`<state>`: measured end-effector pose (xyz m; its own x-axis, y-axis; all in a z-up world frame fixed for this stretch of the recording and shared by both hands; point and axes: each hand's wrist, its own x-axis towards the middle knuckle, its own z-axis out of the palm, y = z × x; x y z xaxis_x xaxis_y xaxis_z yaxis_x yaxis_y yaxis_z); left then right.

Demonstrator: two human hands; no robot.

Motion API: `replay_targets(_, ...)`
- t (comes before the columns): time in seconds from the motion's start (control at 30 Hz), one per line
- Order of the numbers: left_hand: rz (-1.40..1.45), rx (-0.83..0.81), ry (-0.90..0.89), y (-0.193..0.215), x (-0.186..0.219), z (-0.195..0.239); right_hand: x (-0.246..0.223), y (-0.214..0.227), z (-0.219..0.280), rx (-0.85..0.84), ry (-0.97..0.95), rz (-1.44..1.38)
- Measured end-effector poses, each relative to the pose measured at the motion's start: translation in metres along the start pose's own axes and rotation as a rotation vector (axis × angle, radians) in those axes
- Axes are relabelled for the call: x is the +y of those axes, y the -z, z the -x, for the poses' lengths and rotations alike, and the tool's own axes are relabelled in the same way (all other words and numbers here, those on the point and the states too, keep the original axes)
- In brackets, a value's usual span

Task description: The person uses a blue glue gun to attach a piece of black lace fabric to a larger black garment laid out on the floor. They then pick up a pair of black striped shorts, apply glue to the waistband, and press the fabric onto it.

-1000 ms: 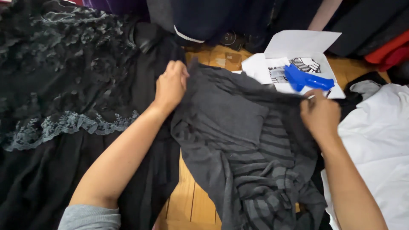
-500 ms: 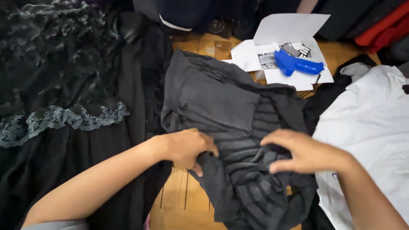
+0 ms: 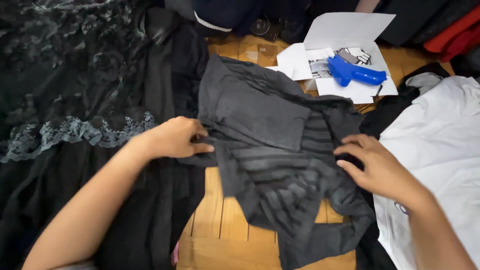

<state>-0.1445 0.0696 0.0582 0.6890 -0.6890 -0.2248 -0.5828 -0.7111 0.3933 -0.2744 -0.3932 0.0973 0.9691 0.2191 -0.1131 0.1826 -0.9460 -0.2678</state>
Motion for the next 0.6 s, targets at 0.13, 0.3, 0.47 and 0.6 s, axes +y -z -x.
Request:
replay_targets(0.13,-0.163,0.160,0.027,-0.013,0.042,0.005,-0.058,-0.003,0.007,0.117,0.347,-0.162)
replay_targets(0.3,-0.227,0.227,-0.604,-0.036,0.078,0.002,-0.081,-0.046,0.005,-0.105,0.610,-0.096)
replay_targets(0.47,0.233,-0.056,-0.522,-0.003,0.077,0.017,-0.063,-0.029,0.009,-0.240,0.561,-0.241)
replay_targets(0.6,0.635,-0.493,-0.585,0.036,0.077,0.032,-0.055,0.020,0.020,-0.444,0.381,-0.516)
